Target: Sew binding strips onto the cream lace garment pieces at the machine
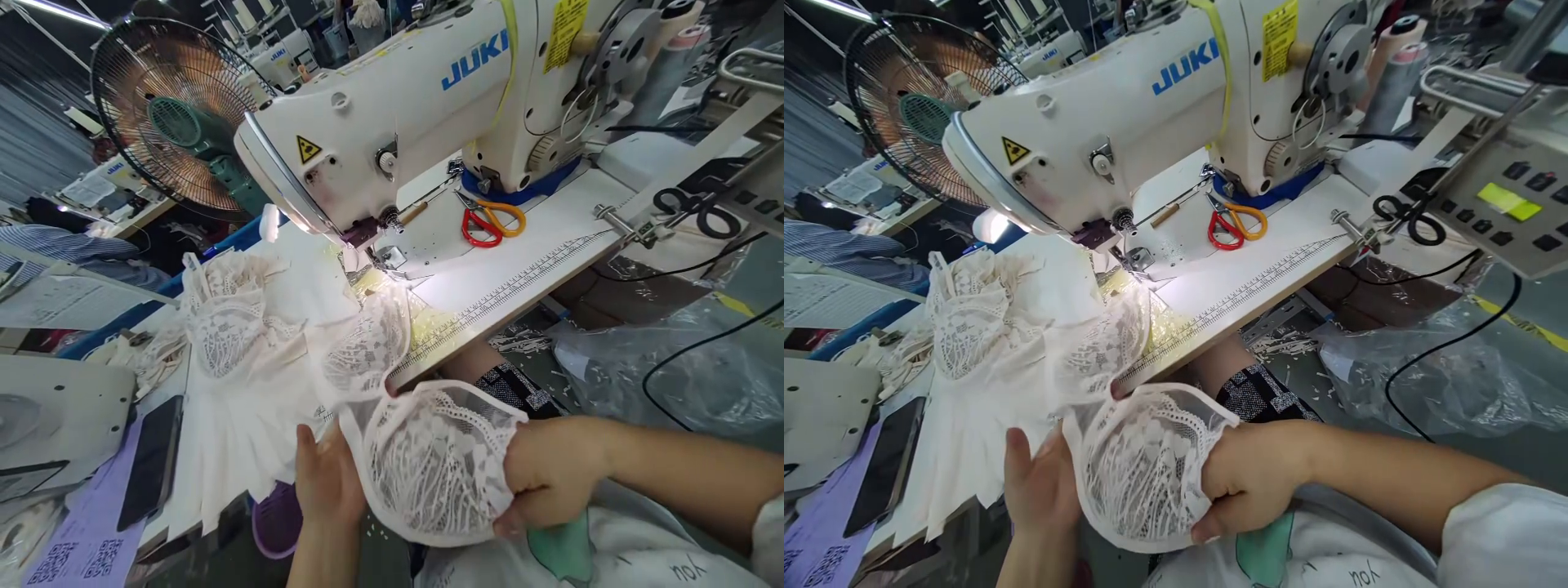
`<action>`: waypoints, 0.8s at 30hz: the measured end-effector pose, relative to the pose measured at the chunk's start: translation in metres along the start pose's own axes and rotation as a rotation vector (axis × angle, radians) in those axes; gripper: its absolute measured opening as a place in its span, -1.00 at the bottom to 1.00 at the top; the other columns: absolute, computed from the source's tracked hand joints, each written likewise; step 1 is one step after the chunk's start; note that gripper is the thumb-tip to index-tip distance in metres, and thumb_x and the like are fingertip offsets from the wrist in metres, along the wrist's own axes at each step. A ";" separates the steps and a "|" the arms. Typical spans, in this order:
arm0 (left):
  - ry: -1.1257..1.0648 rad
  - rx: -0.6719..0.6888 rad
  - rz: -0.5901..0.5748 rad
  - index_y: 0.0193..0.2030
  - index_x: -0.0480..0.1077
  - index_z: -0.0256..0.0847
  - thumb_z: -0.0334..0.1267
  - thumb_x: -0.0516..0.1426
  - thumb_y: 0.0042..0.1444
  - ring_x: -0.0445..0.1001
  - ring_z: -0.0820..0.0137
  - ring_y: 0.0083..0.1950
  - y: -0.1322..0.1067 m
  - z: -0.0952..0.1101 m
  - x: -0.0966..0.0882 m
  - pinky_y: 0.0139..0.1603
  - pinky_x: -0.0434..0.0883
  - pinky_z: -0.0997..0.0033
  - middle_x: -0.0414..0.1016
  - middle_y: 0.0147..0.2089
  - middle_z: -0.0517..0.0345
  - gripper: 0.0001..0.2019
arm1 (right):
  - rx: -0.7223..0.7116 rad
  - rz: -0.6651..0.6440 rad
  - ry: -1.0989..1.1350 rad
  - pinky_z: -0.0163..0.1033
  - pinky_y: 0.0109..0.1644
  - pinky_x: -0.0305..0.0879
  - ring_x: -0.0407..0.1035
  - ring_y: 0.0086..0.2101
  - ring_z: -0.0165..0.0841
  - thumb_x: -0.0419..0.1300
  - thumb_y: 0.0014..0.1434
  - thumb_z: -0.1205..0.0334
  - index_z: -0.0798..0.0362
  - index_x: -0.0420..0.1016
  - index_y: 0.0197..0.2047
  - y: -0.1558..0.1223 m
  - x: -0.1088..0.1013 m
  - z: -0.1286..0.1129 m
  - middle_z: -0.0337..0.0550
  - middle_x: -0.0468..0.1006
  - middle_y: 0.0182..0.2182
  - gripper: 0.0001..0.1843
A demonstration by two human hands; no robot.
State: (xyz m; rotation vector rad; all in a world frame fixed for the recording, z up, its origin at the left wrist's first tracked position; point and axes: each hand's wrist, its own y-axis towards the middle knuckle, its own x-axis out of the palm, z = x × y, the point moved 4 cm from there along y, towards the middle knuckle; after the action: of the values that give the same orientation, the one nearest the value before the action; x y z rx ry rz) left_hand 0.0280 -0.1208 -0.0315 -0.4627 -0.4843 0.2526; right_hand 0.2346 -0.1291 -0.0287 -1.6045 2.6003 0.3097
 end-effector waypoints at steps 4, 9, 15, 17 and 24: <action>0.024 0.059 0.219 -0.01 0.43 -0.09 0.00 0.20 -0.05 0.34 0.08 0.16 0.019 0.025 0.000 0.14 0.34 0.10 0.55 -0.10 0.06 -0.55 | 0.040 -0.231 -0.393 -0.23 -0.06 0.26 0.42 -0.22 -0.30 0.06 0.13 0.30 0.01 0.56 -0.40 0.009 0.012 0.010 -0.13 0.58 -0.41 -0.77; 0.100 0.101 0.262 -0.06 0.43 -0.19 -0.12 0.21 -0.01 0.43 0.15 0.06 0.027 0.033 0.007 0.09 0.38 0.17 0.54 -0.10 0.01 -0.64 | 0.367 -0.092 -0.682 -0.24 -0.39 0.23 0.39 -0.47 -0.29 0.21 0.05 0.01 0.06 0.54 -0.41 0.012 -0.044 0.003 -0.15 0.50 -0.54 -0.73; 0.216 0.233 0.196 -0.11 0.46 -0.23 -0.04 0.30 -0.18 0.44 0.14 0.04 0.027 0.024 0.007 0.07 0.39 0.20 0.55 -0.14 0.01 -0.52 | 0.304 0.577 -0.385 -0.22 -0.29 0.17 0.26 -0.42 -0.39 0.01 0.20 0.00 0.12 0.34 -0.25 0.060 -0.104 -0.007 -0.09 0.41 -0.27 -0.67; 0.245 0.223 0.157 -0.18 0.50 -0.25 -0.06 0.33 -0.25 0.46 0.10 0.01 0.031 0.023 0.003 0.01 0.42 0.18 0.56 -0.18 -0.01 -0.53 | 0.275 0.490 -0.243 -0.29 -0.38 0.11 0.16 -0.50 -0.44 0.03 0.19 0.10 0.06 0.20 -0.49 0.081 -0.098 0.003 -0.28 0.29 -0.52 -0.72; 0.446 0.106 0.034 -0.27 0.52 -0.34 -0.09 0.37 -0.33 0.48 0.01 -0.06 0.041 0.030 0.008 -0.11 0.47 0.12 0.58 -0.34 -0.05 -0.54 | 0.275 0.390 0.070 -0.38 -0.59 0.10 0.10 -0.71 -0.52 -0.03 0.20 0.19 0.03 0.15 -0.51 0.093 -0.095 0.027 -0.47 0.09 -0.77 -0.75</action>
State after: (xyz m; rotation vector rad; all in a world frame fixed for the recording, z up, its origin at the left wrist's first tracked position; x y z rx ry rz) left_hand 0.0150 -0.0712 -0.0247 -0.4086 -0.0269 0.1987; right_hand 0.1938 -0.0003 -0.0271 -1.0383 2.8434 -0.0860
